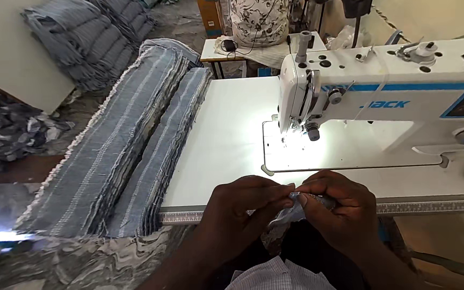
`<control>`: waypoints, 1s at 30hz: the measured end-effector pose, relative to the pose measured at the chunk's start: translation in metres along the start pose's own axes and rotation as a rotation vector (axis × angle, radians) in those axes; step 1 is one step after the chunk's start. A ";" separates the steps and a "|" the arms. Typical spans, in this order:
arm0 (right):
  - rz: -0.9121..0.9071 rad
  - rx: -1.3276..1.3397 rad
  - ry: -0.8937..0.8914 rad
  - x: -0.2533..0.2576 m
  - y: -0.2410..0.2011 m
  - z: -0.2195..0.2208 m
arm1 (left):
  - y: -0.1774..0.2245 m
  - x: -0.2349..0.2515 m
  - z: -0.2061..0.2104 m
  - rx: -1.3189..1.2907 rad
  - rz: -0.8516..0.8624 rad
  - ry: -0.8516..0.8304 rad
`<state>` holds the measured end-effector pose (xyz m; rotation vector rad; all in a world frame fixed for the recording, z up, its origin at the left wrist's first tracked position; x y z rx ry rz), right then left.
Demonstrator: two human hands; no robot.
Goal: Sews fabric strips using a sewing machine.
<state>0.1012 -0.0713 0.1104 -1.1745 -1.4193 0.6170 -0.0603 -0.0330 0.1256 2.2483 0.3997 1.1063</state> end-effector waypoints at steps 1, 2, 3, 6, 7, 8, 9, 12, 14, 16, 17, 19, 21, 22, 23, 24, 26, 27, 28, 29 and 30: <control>0.004 0.020 -0.019 0.001 0.000 0.001 | 0.003 0.001 -0.003 0.046 0.027 0.013; 0.016 0.041 -0.047 0.003 0.001 0.002 | 0.005 0.002 -0.006 0.084 0.040 0.039; 0.043 0.065 -0.081 0.004 0.003 0.003 | 0.006 0.002 -0.010 0.095 0.038 0.074; 0.142 0.133 -0.084 0.008 0.014 -0.005 | -0.003 -0.001 -0.013 -0.007 -0.057 0.162; 0.164 0.146 -0.073 0.008 0.015 -0.006 | -0.008 -0.002 -0.011 -0.058 -0.107 0.177; 0.178 0.164 -0.061 0.008 0.015 -0.006 | -0.012 -0.005 -0.009 -0.118 -0.163 0.190; 0.191 0.183 -0.048 0.007 0.014 -0.006 | -0.016 -0.006 -0.007 -0.186 -0.216 0.200; 0.231 0.248 -0.085 0.008 0.013 -0.006 | -0.027 -0.011 0.000 -0.498 -0.286 0.223; 0.248 0.283 -0.084 0.007 0.013 -0.006 | -0.029 -0.011 0.006 -0.739 -0.290 0.196; 0.277 0.351 -0.103 0.007 0.014 -0.005 | -0.028 -0.008 0.010 -0.907 -0.309 0.172; 0.293 0.405 -0.139 0.007 0.014 -0.002 | -0.027 -0.007 0.012 -0.960 -0.321 0.164; 0.332 0.539 -0.204 0.005 0.018 0.004 | -0.026 -0.006 0.015 -1.031 -0.339 0.153; 0.386 0.660 -0.211 0.002 0.024 0.008 | -0.024 -0.005 0.018 -1.043 -0.341 0.159; 0.398 0.675 -0.175 0.001 0.026 0.007 | -0.022 -0.004 0.018 -0.992 -0.320 0.179; 0.372 0.624 -0.105 0.002 0.025 0.004 | -0.018 -0.003 0.015 -0.863 -0.273 0.206; 0.287 0.485 -0.002 0.002 0.019 -0.003 | -0.010 -0.001 0.010 -0.643 -0.190 0.219; -0.038 0.040 0.201 -0.001 -0.012 -0.015 | 0.017 0.003 0.004 -0.131 0.008 0.210; -0.187 -0.116 0.231 -0.005 -0.025 -0.014 | 0.027 0.003 0.005 0.021 0.074 0.195; -0.271 -0.165 0.210 -0.007 -0.030 -0.011 | 0.033 0.003 0.007 0.097 0.100 0.175; -0.282 -0.134 0.175 -0.005 -0.029 -0.011 | 0.033 0.002 0.008 0.103 0.094 0.167; -0.229 -0.023 0.123 0.001 -0.020 -0.012 | 0.029 0.000 0.008 0.043 0.070 0.172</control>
Point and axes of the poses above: each hand's wrist, its own x-axis towards the middle knuckle, its own z-axis out of the palm, y = z × x, the point moved 10 cm from there along x, towards the middle knuckle, and after that the axes turned 10 degrees about z, right-handed, at the moved point
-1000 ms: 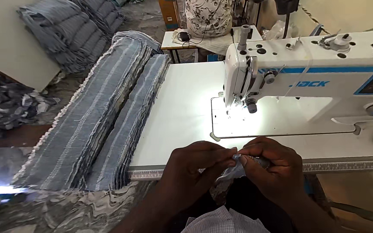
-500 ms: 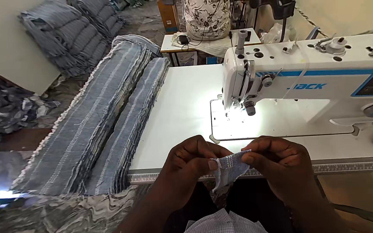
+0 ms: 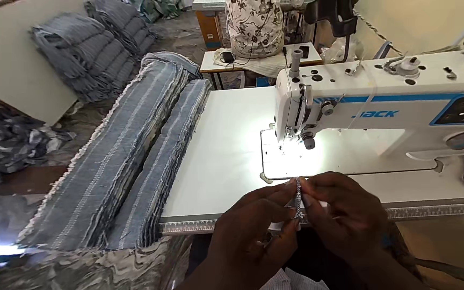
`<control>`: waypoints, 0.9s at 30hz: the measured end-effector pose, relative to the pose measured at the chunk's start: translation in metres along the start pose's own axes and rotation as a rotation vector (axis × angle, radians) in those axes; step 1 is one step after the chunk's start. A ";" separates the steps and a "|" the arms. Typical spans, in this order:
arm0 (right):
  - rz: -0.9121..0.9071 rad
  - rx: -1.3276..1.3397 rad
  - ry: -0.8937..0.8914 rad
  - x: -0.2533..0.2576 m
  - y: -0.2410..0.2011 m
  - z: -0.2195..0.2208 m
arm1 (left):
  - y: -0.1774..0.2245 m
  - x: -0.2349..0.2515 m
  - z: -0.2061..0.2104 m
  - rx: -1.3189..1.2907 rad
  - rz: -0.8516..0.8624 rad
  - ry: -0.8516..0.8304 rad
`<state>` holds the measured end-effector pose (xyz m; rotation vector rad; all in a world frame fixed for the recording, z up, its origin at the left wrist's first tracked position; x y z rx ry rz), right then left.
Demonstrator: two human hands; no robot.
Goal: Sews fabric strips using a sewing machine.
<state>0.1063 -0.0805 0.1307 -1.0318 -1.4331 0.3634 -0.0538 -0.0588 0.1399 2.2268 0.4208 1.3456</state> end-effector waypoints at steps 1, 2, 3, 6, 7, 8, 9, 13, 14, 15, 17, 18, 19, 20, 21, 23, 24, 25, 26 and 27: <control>0.110 0.166 -0.055 0.003 0.015 0.001 | -0.005 -0.002 0.001 -0.103 -0.040 0.013; 0.240 0.360 -0.114 0.005 0.032 0.005 | -0.009 -0.004 0.002 -0.212 -0.078 0.032; 0.365 0.521 -0.172 0.005 0.046 0.011 | -0.012 -0.005 0.004 -0.295 -0.113 0.050; 0.480 0.523 -0.232 0.003 0.055 0.020 | -0.022 -0.004 0.001 -0.321 -0.185 0.083; 0.425 0.385 -0.190 0.005 0.049 0.017 | -0.026 -0.004 -0.002 -0.285 -0.198 0.098; 0.344 0.241 -0.132 0.007 0.038 0.013 | -0.026 -0.003 -0.005 -0.235 -0.187 0.113; 0.257 0.135 -0.067 0.008 0.027 0.009 | -0.023 -0.001 -0.008 -0.167 -0.150 0.123; 0.072 0.038 0.105 0.005 -0.002 0.003 | 0.009 0.011 -0.011 0.150 0.169 0.067; 0.049 0.029 0.127 0.004 -0.005 0.002 | 0.014 0.013 -0.010 0.209 0.228 0.055; 0.023 0.006 0.144 0.002 -0.009 0.001 | 0.014 0.014 -0.010 0.269 0.234 0.049; -0.012 -0.032 0.155 -0.001 -0.014 0.002 | 0.002 0.013 -0.012 0.274 0.115 0.046; -0.011 -0.028 0.152 -0.003 -0.014 0.003 | -0.004 0.012 -0.013 0.207 0.051 0.062; 0.000 -0.007 0.144 -0.004 -0.013 0.004 | -0.009 0.011 -0.014 0.121 0.003 0.086; 0.019 0.027 0.125 -0.004 -0.011 0.005 | -0.013 0.009 -0.013 0.040 -0.035 0.099; 0.038 0.066 0.098 -0.004 -0.009 0.007 | -0.016 0.006 -0.013 -0.033 -0.072 0.114; 0.070 0.126 0.043 -0.003 -0.005 0.012 | -0.022 0.003 -0.015 -0.110 -0.124 0.148; 0.080 0.149 0.016 -0.004 -0.003 0.015 | -0.024 0.003 -0.017 -0.124 -0.134 0.167; 0.090 0.166 0.000 -0.005 -0.002 0.018 | -0.026 0.002 -0.019 -0.129 -0.137 0.185; 0.095 0.174 -0.005 -0.007 -0.001 0.020 | -0.028 0.002 -0.021 -0.118 -0.139 0.200; 0.088 0.158 0.008 -0.009 -0.001 0.022 | -0.029 0.001 -0.022 -0.101 -0.142 0.218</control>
Point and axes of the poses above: each hand's wrist, its own x-axis towards the middle knuckle, its own z-axis out of the palm, y = z × x, the point moved 10 cm from there along x, towards the middle knuckle, and after that the axes turned 10 degrees about z, right-handed, at the moved point
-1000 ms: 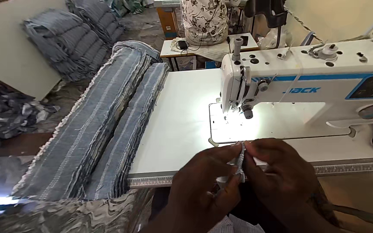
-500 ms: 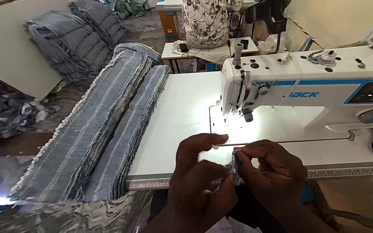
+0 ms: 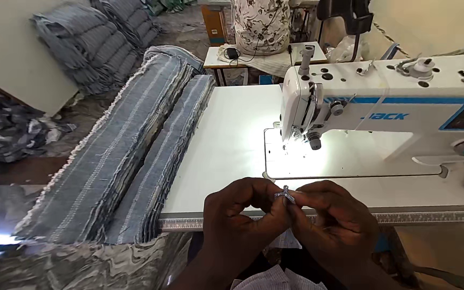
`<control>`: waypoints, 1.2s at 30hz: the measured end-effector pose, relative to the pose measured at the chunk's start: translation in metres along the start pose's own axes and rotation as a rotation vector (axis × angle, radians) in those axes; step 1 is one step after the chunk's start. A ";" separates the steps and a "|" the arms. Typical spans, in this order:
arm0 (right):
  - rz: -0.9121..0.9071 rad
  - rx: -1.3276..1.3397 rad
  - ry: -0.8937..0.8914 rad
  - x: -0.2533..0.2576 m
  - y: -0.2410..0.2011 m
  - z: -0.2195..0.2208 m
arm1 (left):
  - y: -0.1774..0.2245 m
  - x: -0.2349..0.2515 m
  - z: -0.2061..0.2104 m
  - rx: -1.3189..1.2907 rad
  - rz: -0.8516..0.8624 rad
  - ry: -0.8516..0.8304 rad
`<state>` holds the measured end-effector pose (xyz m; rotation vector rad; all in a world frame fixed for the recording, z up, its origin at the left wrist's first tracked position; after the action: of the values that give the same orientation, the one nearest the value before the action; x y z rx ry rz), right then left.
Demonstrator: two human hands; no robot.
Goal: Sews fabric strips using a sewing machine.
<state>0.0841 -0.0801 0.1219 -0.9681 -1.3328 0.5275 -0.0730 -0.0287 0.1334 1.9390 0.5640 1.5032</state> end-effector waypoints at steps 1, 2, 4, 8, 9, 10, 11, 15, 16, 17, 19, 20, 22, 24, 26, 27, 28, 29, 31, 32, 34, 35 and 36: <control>-0.024 -0.068 0.026 -0.003 -0.002 0.002 | -0.001 -0.001 -0.001 0.008 -0.003 0.023; -0.059 -0.159 0.065 -0.006 -0.005 0.003 | -0.002 -0.002 -0.002 0.019 -0.013 0.051; -0.132 -0.309 0.144 -0.012 -0.011 0.005 | -0.006 -0.004 0.000 0.012 -0.051 0.094; -0.198 -0.417 0.183 -0.014 -0.011 0.006 | -0.008 -0.006 0.004 -0.018 -0.087 0.054; -0.206 -0.440 0.162 -0.014 -0.010 0.007 | -0.009 -0.008 0.006 -0.030 -0.104 0.022; -0.202 -0.471 0.121 -0.013 -0.007 0.009 | -0.012 -0.009 0.007 -0.045 -0.134 -0.001; -0.179 -0.496 0.062 -0.012 -0.002 0.014 | -0.015 -0.010 0.007 -0.068 -0.174 -0.018; 0.076 -0.128 -0.033 -0.002 0.025 0.009 | -0.043 -0.015 0.008 -0.259 -0.384 0.070; 0.159 -0.038 0.001 0.000 0.036 0.002 | -0.048 -0.016 0.013 -0.306 -0.417 0.073; 0.247 -0.012 0.016 0.001 0.048 -0.002 | -0.050 -0.017 0.020 -0.324 -0.429 0.052; 0.438 0.017 0.006 0.002 0.073 -0.011 | -0.056 -0.015 0.034 -0.259 -0.439 -0.063; 0.511 -0.009 0.014 0.001 0.082 -0.017 | -0.065 -0.013 0.041 -0.193 -0.468 -0.161; 0.573 -0.173 -0.004 0.000 0.094 -0.029 | -0.090 -0.014 0.059 -0.135 -0.612 -0.388; 0.479 -0.519 0.031 0.002 0.095 -0.042 | -0.121 -0.015 0.075 -0.119 -0.736 -0.464; 0.309 -0.907 0.095 0.000 0.091 -0.041 | -0.158 -0.014 0.090 -0.062 -0.762 -0.441; 0.296 -0.976 0.069 -0.002 0.099 -0.032 | -0.173 -0.010 0.095 0.018 -0.741 -0.449; 0.298 -1.022 0.026 -0.004 0.112 -0.023 | -0.186 -0.005 0.099 0.143 -0.704 -0.492; 0.318 -1.073 -0.022 -0.008 0.129 -0.016 | -0.195 -0.002 0.100 0.297 -0.673 -0.557; 0.329 -1.110 -0.101 -0.004 0.149 -0.014 | -0.202 0.004 0.098 0.516 -0.645 -0.654; 0.277 -1.111 -0.141 0.005 0.154 -0.017 | -0.202 0.007 0.094 0.586 -0.623 -0.676; 0.155 -1.049 -0.269 0.023 0.163 -0.024 | -0.186 0.008 0.082 0.664 -0.445 -0.643; 0.097 -0.996 -0.330 0.029 0.167 -0.026 | -0.169 0.006 0.080 0.662 -0.289 -0.613; 0.051 -0.953 -0.372 0.034 0.169 -0.028 | -0.152 0.000 0.082 0.650 -0.151 -0.608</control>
<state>0.1516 0.0290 0.0032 -1.7322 -1.9548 0.0721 0.0117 0.0641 0.0149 2.6072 0.9586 0.5937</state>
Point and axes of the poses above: each hand's wrist, its own x-axis towards the middle knuckle, its own z-axis out of the palm, y = z × x, the point moved 10 cm from there along x, towards the middle knuckle, and after that the axes turned 10 degrees about z, right-handed, at the moved point
